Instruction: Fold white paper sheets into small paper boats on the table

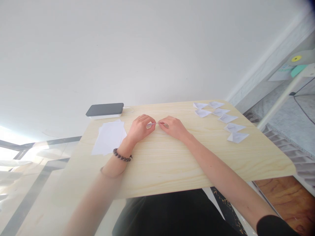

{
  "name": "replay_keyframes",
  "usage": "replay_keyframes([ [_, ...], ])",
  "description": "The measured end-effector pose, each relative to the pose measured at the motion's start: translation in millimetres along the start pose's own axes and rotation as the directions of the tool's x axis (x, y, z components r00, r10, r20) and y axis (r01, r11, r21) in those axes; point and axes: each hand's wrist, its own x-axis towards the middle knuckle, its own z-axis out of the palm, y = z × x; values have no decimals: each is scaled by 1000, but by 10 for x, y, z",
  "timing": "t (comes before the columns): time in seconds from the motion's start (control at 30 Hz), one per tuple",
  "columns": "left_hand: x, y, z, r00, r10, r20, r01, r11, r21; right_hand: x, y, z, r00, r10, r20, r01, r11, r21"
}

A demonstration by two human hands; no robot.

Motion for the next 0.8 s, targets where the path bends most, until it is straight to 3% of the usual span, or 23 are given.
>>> replay_keyframes([
  [0.23,1,-1,7,1000,14,-4,-14,1000,-1,7,37,28,998,2,-63,-2,1000,-13],
  [0.4,2,-4,9,1000,13,8,-13,1000,4,12,53,14,998,-58,-25,58,998,-11],
  [0.63,-1,-14,3,999,-31,-6,31,999,14,25,45,-7,999,-42,-14,41,998,-44],
  [0.8,3,-4,10,1000,14,4,-14,1000,-2,28,23,27,996,-85,-16,84,995,-60],
])
